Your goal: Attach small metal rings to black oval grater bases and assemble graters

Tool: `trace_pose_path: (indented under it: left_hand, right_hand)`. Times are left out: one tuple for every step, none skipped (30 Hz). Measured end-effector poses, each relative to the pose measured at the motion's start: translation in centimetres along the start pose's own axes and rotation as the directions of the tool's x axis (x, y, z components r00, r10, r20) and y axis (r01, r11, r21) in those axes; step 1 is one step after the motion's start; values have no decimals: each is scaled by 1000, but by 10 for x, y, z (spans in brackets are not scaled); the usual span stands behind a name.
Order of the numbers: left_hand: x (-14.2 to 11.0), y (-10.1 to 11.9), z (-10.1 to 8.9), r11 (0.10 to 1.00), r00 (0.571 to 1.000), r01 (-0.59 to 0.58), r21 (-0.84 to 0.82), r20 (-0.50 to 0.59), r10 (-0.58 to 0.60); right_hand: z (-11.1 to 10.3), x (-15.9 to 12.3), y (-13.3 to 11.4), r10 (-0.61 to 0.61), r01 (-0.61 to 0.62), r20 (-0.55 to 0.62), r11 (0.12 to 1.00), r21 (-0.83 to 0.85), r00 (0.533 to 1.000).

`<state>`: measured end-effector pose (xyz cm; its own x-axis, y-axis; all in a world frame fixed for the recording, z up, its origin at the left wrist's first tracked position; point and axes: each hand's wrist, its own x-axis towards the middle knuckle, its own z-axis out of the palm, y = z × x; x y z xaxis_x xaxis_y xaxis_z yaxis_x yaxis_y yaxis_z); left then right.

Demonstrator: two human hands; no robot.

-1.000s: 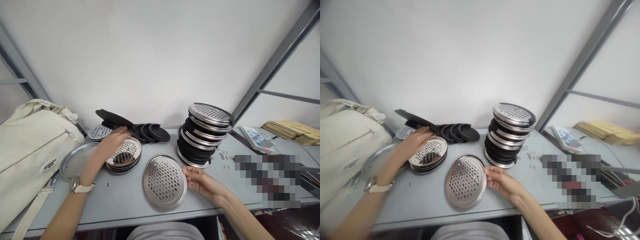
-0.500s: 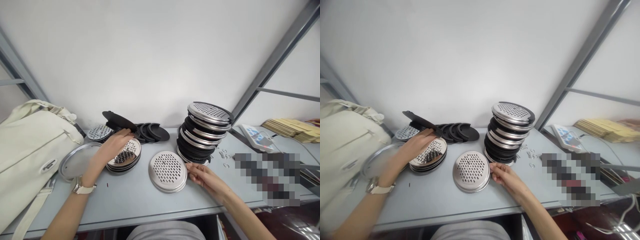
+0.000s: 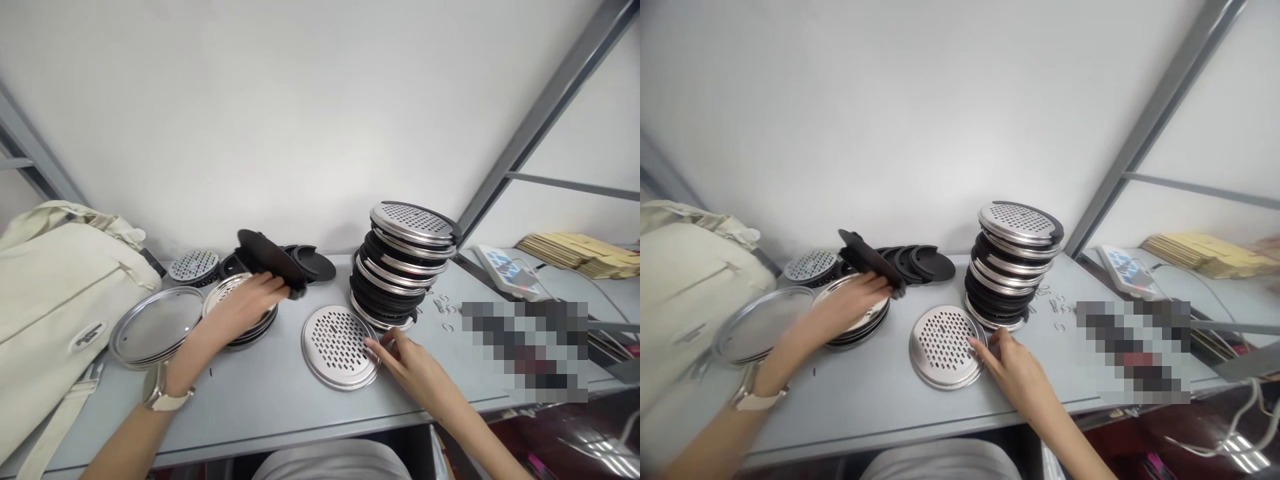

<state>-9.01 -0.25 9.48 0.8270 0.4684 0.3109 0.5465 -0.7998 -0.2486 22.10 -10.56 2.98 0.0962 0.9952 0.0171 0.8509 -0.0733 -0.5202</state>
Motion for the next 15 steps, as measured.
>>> trace_pose_path:
  left_hand:
    - [3,9,0,999,999,-32,-7,2,32]
    - [7,18,0,996,996,-85,-13,22,85]
    - [9,26,1,991,991,-129,-18,28,130]
    - [11,33,1,987,987,-161,-20,29,161]
    - [13,38,3,982,982,-185,-24,29,186]
    - [14,42,5,977,977,-211,-29,20,211]
    - [14,44,7,974,974,-224,-34,16,224]
    - [14,45,9,972,973,-232,-36,11,233]
    - [13,45,12,971,972,-236,-35,7,236]
    - [13,45,14,972,972,-235,-28,8,235]
    - [13,45,16,972,972,-234,-17,10,235]
    - [13,45,18,972,972,-235,-4,14,235]
    - [14,46,20,972,972,-235,8,16,235]
    - [14,46,21,972,972,-234,15,16,234]
    - [14,47,22,973,973,-232,16,13,231]
  right_hand:
    - [2,2,0,6,-6,1,1000,-5,1000]
    - [4,4,0,10,-10,-10,1000,-11,1000]
    - [6,5,1,10,-10,-23,1000,-13,1000]
    - [8,7,1,4,-4,-29,1000,-5,1000]
    - [9,8,2,-4,4,-28,1000,13,1000]
    - [10,10,3,-9,9,-20,999,39,1000]
    - [10,11,4,-8,9,-7,998,70,1000]
    - [10,11,5,-5,5,7,995,101,1000]
    - [10,12,6,-2,-1,22,991,134,1000]
    - [9,13,7,2,-8,37,986,169,999]
    - [7,13,7,6,-17,54,977,211,999]
    - [6,13,7,9,-29,77,964,266,997]
    - [4,13,6,9,-44,105,941,337,994]
    - [2,13,4,6,-63,136,907,417,991]
    - [0,13,2,2,-90,173,860,502,985]
